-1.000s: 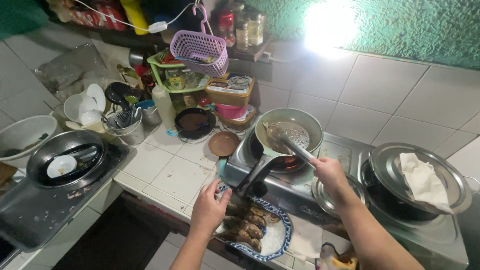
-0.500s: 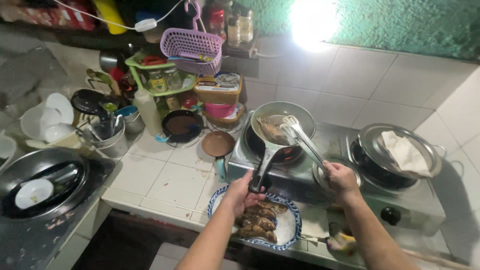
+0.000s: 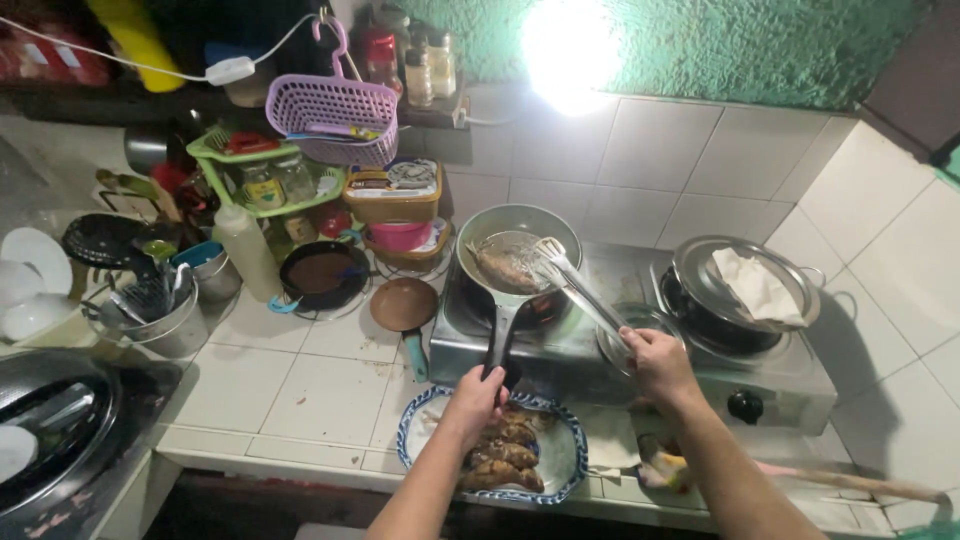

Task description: Frying whole fish in a pan and transferring them to a plate using tongs.

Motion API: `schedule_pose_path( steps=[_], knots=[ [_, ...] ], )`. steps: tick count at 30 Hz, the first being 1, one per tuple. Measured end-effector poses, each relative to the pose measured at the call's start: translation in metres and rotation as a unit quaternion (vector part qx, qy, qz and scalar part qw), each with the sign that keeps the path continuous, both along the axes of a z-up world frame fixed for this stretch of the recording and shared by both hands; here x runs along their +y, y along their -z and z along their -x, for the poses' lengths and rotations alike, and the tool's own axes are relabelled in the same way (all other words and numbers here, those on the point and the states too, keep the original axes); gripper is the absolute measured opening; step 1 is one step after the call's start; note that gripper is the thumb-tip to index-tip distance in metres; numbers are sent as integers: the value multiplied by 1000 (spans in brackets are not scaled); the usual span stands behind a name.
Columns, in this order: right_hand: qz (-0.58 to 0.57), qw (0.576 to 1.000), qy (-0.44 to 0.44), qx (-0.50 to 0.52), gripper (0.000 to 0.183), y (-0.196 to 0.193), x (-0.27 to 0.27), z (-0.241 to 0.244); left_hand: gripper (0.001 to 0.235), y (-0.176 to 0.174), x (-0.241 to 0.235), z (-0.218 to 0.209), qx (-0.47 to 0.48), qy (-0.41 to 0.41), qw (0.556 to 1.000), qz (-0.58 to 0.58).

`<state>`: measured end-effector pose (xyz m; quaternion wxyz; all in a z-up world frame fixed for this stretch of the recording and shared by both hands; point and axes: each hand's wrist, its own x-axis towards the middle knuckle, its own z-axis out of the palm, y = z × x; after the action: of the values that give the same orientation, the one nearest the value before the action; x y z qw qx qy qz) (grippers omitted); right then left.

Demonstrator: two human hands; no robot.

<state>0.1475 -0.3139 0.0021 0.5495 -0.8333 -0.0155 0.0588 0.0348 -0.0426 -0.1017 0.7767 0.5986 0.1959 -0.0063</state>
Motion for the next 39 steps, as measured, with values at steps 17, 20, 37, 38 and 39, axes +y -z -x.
schedule_pose_path(
  steps=[17,20,37,38,39],
  knots=[
    [-89,982,-120,111,32,19,25,-95,46,-19,3,29,70,15,997,19],
    [-95,976,-158,117,33,43,35,-122,58,-19,4,40,91,-14,996,3],
    [66,982,-176,20,35,32,68,-137,59,11,36,90,88,-213,973,-29],
    [41,981,-179,55,36,22,61,-130,57,10,36,93,74,-227,971,-12],
    [16,979,-182,88,37,11,53,-125,55,10,38,94,59,-240,969,5]
  ],
)
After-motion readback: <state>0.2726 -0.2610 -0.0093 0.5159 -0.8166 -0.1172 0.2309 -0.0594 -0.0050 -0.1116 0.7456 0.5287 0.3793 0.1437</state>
